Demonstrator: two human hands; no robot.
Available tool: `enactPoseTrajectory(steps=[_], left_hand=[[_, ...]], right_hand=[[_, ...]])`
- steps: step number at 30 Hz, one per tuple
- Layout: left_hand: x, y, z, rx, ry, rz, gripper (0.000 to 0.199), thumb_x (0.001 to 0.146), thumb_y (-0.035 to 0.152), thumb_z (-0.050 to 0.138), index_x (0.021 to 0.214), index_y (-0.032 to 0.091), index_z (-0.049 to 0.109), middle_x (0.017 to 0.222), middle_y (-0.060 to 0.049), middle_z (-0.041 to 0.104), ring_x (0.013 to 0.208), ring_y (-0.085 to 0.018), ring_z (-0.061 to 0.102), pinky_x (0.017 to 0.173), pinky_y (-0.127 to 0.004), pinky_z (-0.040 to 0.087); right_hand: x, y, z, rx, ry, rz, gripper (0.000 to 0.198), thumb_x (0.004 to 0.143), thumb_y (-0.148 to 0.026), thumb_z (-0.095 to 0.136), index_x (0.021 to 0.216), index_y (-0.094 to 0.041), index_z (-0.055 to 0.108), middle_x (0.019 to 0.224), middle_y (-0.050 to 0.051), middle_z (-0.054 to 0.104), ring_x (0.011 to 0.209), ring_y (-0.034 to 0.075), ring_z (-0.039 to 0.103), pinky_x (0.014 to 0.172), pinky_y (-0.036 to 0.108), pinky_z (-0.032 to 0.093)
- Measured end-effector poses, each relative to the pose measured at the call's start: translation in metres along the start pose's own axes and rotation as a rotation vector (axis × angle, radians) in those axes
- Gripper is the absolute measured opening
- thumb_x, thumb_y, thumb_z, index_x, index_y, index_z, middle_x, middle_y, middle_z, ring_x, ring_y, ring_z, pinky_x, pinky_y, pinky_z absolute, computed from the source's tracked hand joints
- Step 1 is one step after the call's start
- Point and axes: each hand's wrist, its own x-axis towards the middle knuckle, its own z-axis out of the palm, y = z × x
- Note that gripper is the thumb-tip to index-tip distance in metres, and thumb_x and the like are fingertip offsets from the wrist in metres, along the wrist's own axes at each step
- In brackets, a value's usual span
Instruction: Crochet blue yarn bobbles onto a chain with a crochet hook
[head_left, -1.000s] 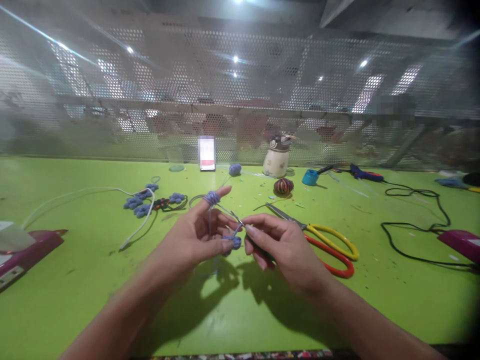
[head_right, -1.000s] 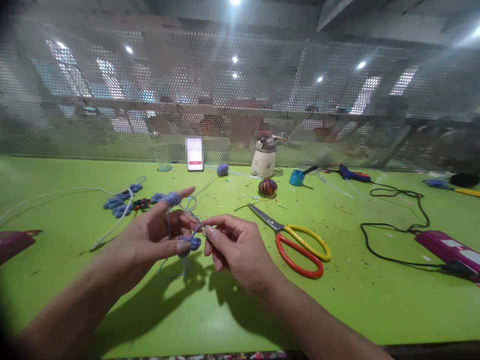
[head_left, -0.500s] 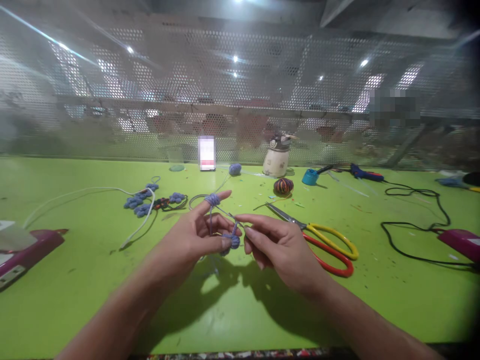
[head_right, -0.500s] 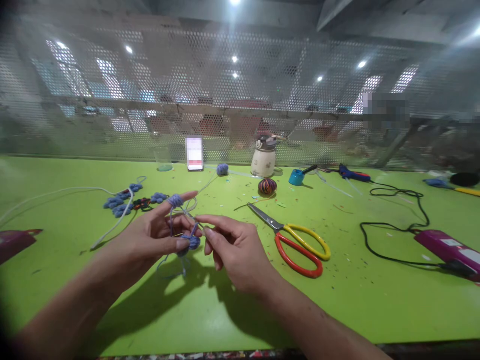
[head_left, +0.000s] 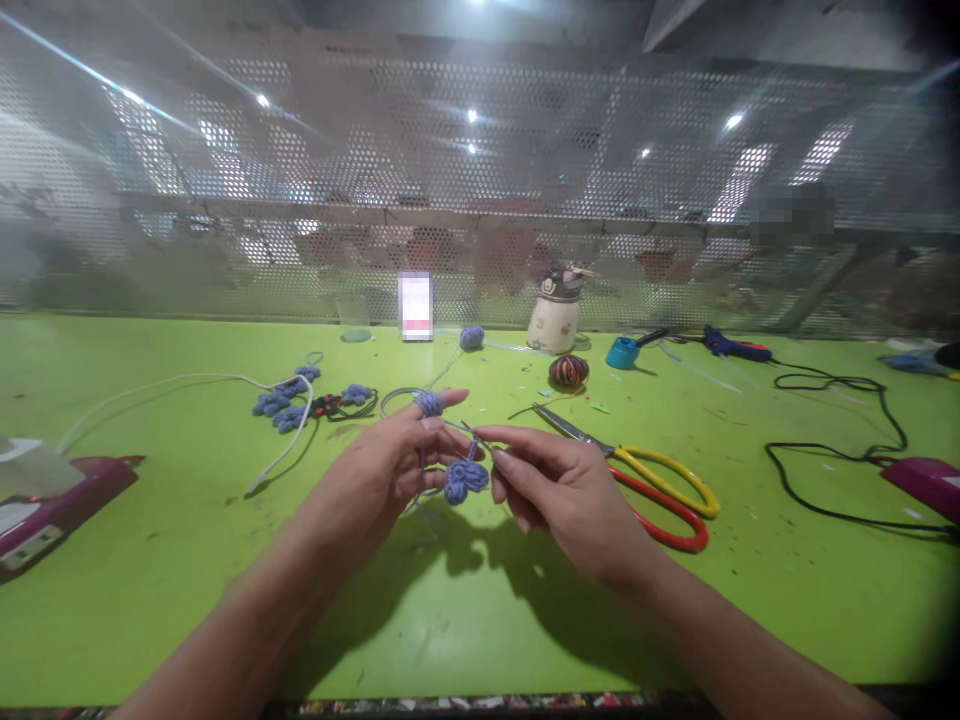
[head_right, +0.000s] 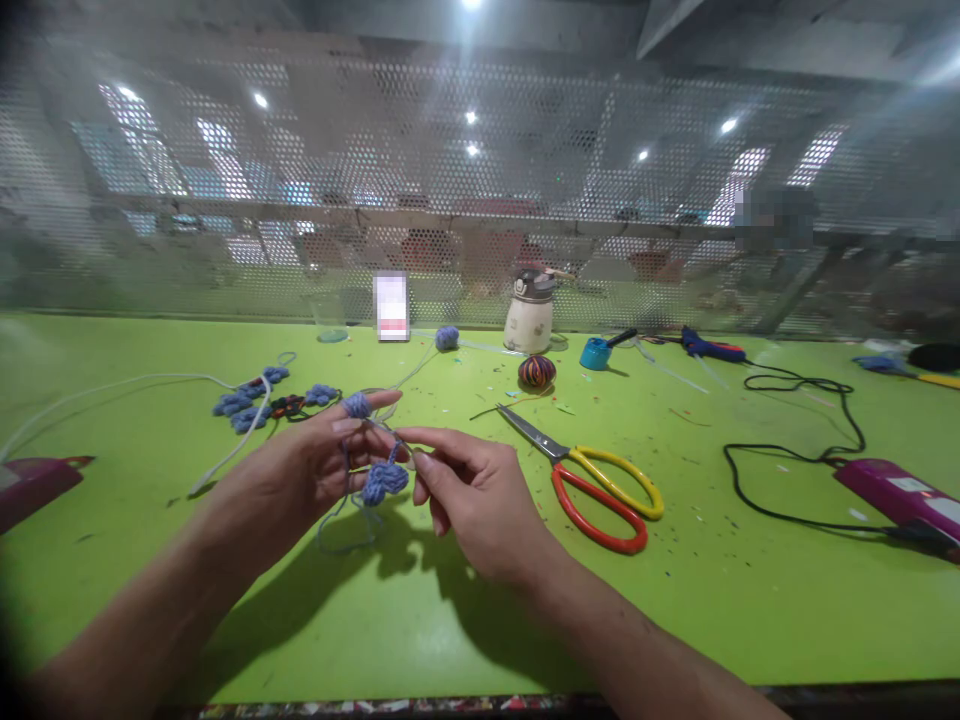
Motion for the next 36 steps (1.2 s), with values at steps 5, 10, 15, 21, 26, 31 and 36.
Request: enactPoseTrajectory(steps=[5,10,15,21,26,31,36], left_hand=[[0.0,-0.004,-0.002,0.096,-0.049,0.039,0.069,0.071,0.017,0.079,0.133,0.018,0.051,0.086,-0.002,0.065,0.087,-0.018,0.059,0.079,-0.032,0.044],[0.002,-0.008,-0.005,0.13,-0.047,0.084,0.071,0.069,0.011,0.079,0.134,0.019,0.052,0.083,0.0,0.063,0.084,-0.017,0.058,0.077,-0.031,0.045],[0.002,-0.007,-0.004,0.119,-0.032,0.088,0.067,0.069,0.012,0.078,0.132,0.019,0.054,0.082,-0.001,0.064,0.08,-0.017,0.058,0.074,-0.031,0.045],[-0.001,-0.004,-0.001,0.076,0.004,0.071,0.058,0.071,0.015,0.076,0.127,0.016,0.059,0.082,-0.002,0.066,0.08,-0.017,0.058,0.076,-0.032,0.043],[0.001,-0.006,0.002,0.065,0.015,0.036,0.046,0.079,0.027,0.072,0.123,0.019,0.063,0.087,-0.004,0.066,0.085,-0.019,0.059,0.082,-0.035,0.042],[0.003,-0.01,0.001,0.089,-0.028,0.061,0.049,0.079,0.025,0.073,0.125,0.018,0.06,0.079,-0.002,0.066,0.079,-0.019,0.061,0.078,-0.036,0.043],[0.003,-0.011,-0.003,0.083,-0.021,0.097,0.058,0.069,0.013,0.079,0.124,0.016,0.06,0.076,0.0,0.065,0.071,-0.015,0.058,0.069,-0.03,0.044]], right_hand=[[0.0,0.001,0.0,0.016,0.003,-0.009,0.029,0.086,-0.024,0.061,0.112,-0.017,0.073,0.061,-0.002,0.056,0.042,0.006,0.043,0.041,0.021,0.033],[0.0,0.0,0.001,0.019,0.016,0.01,0.03,0.086,-0.024,0.06,0.112,-0.015,0.072,0.061,-0.002,0.056,0.041,0.005,0.043,0.041,0.02,0.032],[0.001,-0.001,0.0,0.036,0.015,0.035,0.034,0.085,-0.028,0.062,0.115,-0.015,0.071,0.061,-0.002,0.057,0.042,0.005,0.043,0.041,0.02,0.032],[0.001,0.001,-0.002,0.069,0.018,0.05,0.033,0.084,-0.029,0.063,0.114,-0.016,0.072,0.061,-0.002,0.058,0.041,0.005,0.043,0.04,0.02,0.032],[0.002,0.003,-0.001,0.1,0.001,0.05,0.031,0.083,-0.03,0.066,0.11,-0.018,0.073,0.061,-0.002,0.059,0.042,0.005,0.044,0.041,0.02,0.032],[0.001,0.003,-0.002,0.109,0.0,0.056,0.031,0.083,-0.03,0.067,0.111,-0.019,0.074,0.06,-0.001,0.059,0.042,0.006,0.043,0.042,0.021,0.034],[0.002,0.004,-0.003,0.12,-0.002,0.076,0.031,0.082,-0.03,0.068,0.111,-0.018,0.073,0.061,-0.002,0.06,0.042,0.006,0.045,0.042,0.02,0.033]])
